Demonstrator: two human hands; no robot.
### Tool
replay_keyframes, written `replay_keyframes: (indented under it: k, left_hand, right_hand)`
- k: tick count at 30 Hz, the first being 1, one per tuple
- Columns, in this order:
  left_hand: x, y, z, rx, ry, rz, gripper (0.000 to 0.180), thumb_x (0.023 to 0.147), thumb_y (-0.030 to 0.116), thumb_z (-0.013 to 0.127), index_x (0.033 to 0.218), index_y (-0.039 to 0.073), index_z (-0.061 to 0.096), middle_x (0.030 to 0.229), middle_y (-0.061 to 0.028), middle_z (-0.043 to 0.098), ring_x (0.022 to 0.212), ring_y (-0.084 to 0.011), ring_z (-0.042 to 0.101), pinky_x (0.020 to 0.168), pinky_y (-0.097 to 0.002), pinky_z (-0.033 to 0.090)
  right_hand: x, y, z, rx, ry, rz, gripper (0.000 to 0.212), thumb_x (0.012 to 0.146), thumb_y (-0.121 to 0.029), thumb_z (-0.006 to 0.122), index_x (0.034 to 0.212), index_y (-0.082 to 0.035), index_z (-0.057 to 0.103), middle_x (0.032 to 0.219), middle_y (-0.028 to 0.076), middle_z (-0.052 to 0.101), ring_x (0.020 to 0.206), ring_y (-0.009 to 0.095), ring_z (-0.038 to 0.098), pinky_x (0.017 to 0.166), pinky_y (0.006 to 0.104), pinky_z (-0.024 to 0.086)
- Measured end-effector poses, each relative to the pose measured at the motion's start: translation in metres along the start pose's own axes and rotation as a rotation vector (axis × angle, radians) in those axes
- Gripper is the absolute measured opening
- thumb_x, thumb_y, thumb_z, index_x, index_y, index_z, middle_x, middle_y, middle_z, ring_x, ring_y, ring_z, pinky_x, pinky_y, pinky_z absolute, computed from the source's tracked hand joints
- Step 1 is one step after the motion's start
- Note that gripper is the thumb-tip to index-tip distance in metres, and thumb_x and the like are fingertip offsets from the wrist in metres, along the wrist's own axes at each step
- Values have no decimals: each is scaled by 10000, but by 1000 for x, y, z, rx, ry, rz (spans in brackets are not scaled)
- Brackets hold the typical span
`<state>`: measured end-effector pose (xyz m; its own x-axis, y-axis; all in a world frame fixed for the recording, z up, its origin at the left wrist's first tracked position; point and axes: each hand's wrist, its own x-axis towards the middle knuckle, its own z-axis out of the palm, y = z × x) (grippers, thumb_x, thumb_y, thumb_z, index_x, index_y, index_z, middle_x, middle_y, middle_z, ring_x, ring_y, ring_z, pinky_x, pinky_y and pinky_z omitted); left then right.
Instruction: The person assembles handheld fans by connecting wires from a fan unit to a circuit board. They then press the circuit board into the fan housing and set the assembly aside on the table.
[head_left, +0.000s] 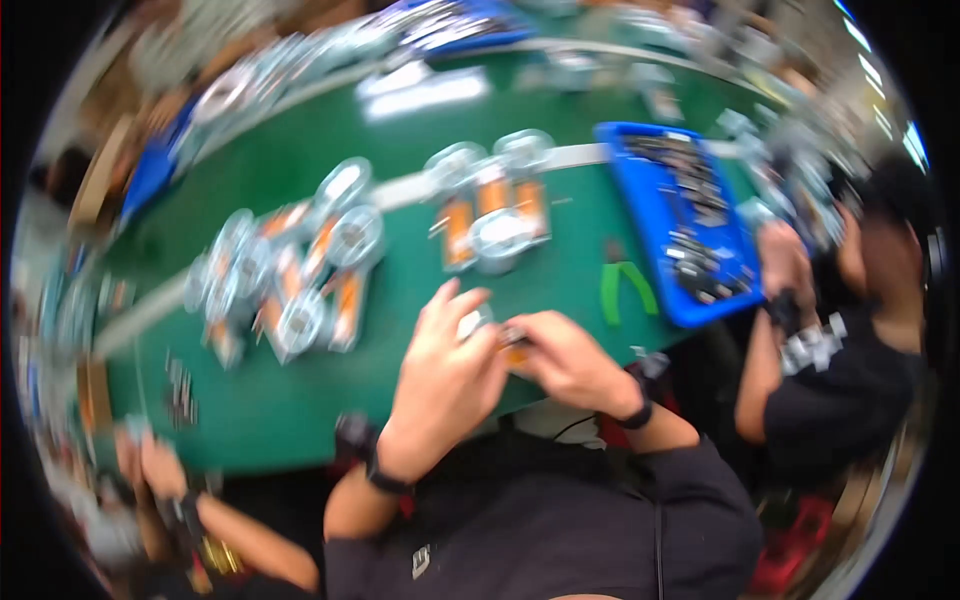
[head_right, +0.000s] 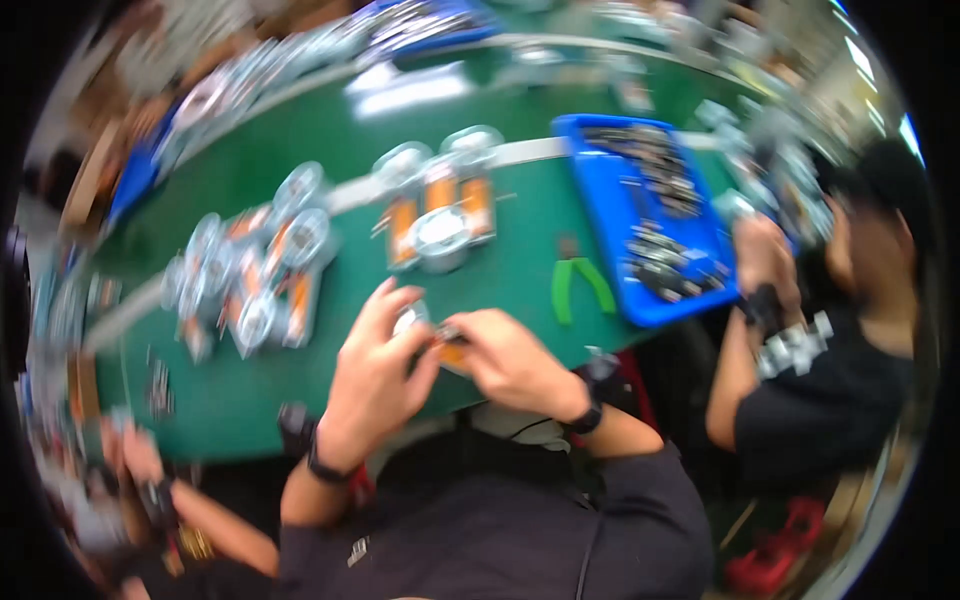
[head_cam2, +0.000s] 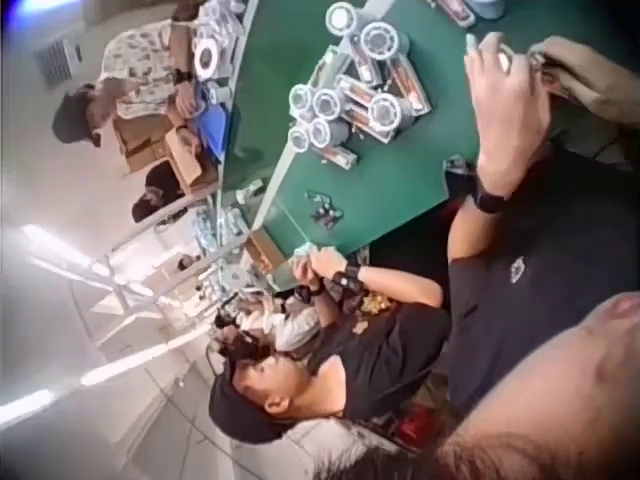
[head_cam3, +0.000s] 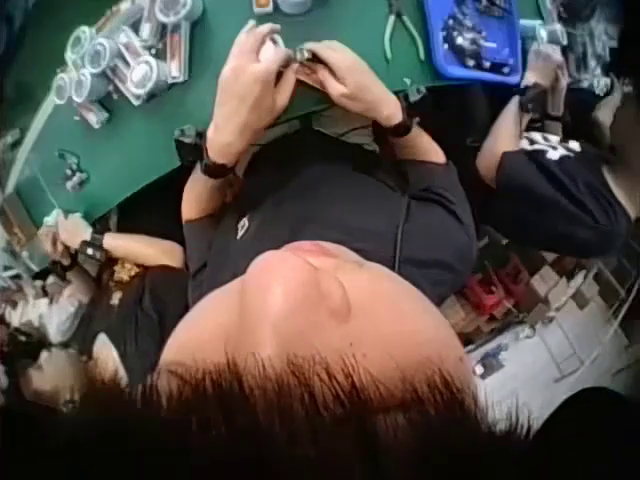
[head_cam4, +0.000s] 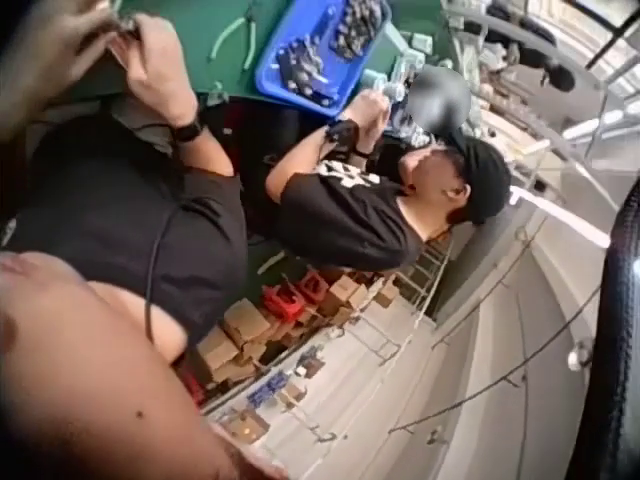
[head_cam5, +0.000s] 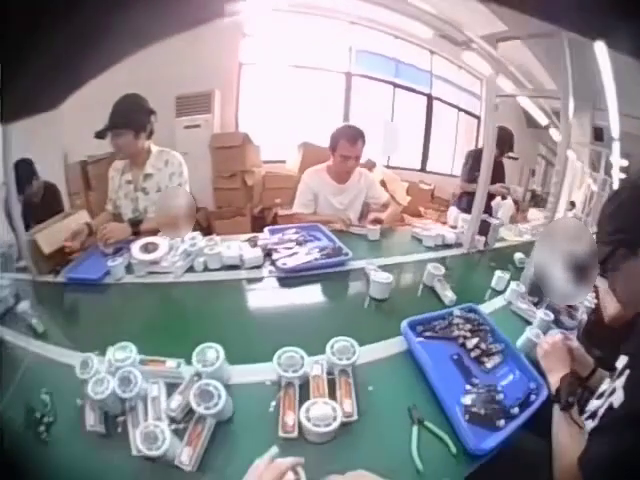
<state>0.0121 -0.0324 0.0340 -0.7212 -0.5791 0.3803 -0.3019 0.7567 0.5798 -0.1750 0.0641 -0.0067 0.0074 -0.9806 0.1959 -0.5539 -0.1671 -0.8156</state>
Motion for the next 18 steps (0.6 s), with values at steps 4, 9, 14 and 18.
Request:
replay_keyframes:
  k: [4,9,14,18]
  left_hand:
    - [-3,-2,13,128,143,62,157,774,115,699,906,32,691,1175,-196,637,1198,-489,597,1058,-592,477]
    - [-9,12,24,327,167,-38,171,774,158,696,841,3,719,1073,-198,626,1216,-532,583,1032,-635,494]
    - [-16,16,20,505,91,41,218,775,175,687,836,-32,724,1104,-192,615,1218,-532,592,1028,-635,503]
    - [-19,7,8,495,80,170,229,753,170,689,843,-38,724,1120,-189,616,1187,-517,614,1014,-618,519]
  right_hand:
    - [-5,-6,6,17,13,138,346,909,47,520,1246,36,601,1132,199,645,1054,347,637,936,398,507]
    - [-5,-5,13,102,-24,169,294,965,7,533,1250,41,597,1085,142,641,1004,248,620,887,359,495]
    - [-16,2,2,174,-28,263,305,981,-18,555,1279,42,581,1091,120,629,916,199,600,811,323,492]
    - [-12,2,-2,85,-43,202,306,978,-9,580,1280,34,581,1111,105,628,833,149,588,735,268,482]
